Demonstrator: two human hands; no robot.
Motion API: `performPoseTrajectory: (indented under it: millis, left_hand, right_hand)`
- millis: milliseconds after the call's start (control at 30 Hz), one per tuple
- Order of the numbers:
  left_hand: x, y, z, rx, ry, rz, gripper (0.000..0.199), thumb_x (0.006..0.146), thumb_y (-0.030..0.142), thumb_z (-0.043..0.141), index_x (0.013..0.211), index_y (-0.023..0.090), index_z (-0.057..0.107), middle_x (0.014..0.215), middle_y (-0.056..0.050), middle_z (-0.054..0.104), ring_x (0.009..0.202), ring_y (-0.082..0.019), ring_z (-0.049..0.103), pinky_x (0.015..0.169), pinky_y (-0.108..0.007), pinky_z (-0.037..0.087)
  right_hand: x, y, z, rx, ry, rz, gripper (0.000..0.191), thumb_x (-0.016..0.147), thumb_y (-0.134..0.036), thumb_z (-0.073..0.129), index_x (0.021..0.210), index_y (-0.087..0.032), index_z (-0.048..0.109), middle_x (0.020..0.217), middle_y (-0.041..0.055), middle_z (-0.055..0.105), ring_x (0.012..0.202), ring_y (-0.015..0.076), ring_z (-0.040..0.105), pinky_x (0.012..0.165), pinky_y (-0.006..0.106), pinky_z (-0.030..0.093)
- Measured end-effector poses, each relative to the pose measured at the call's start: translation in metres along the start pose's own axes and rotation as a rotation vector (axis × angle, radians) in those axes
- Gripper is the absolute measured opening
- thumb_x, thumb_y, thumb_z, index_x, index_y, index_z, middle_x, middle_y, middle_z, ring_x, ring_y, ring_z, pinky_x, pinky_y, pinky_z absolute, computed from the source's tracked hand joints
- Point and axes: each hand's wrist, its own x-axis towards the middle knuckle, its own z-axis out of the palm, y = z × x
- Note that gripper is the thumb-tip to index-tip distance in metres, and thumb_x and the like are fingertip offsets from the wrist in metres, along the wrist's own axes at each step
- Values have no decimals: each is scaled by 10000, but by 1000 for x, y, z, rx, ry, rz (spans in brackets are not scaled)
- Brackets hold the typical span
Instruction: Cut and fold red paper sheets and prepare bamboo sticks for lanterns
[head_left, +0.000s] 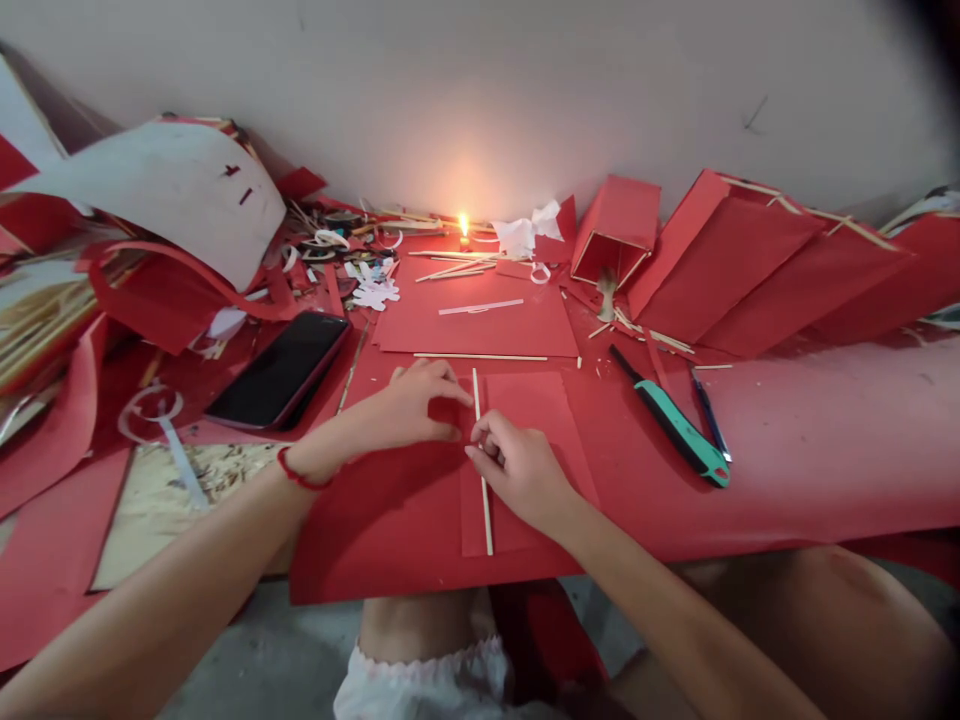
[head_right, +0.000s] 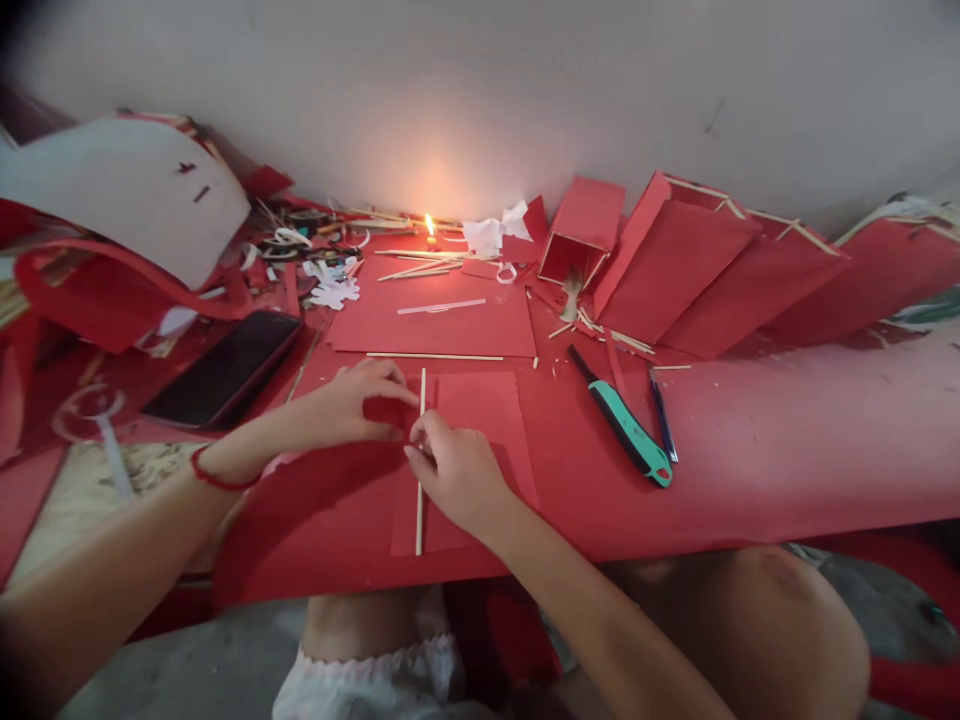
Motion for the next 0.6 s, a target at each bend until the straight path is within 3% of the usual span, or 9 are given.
performPoseTrajectory:
  millis: [167, 333, 600]
  left_hand:
    - [5, -16, 2, -140, 218, 65, 373, 794, 451, 684, 1062, 196, 730, 1085, -78, 677, 1061, -265, 604, 990, -423, 428]
    - [4, -9, 15, -29, 161, 154, 484, 859, 544, 674, 1266, 284, 700, 1339, -85, 630, 1274, -305, 511, 1091, -484, 310]
    - [5, -18, 19, 56, 230, 151, 581, 842, 560, 708, 1341, 268, 658, 1416, -82, 616, 1236, -305, 504, 1069, -456, 298]
  right_hand:
    - [-1, 0, 2, -22, -52, -51, 96, 905, -256, 684, 851, -217, 614, 672, -43, 616, 590, 114, 540, 606, 241, 348]
    - [-5, 0, 0, 51, -58, -162, 57, 871, -167, 677, 841, -211, 658, 778, -8, 654, 638, 110, 582, 616, 232, 421]
    - [-4, 1, 0, 99, -60, -143, 67, 860, -181, 726, 910, -221, 704, 880, 13, 664, 720, 127, 630, 691, 249, 505]
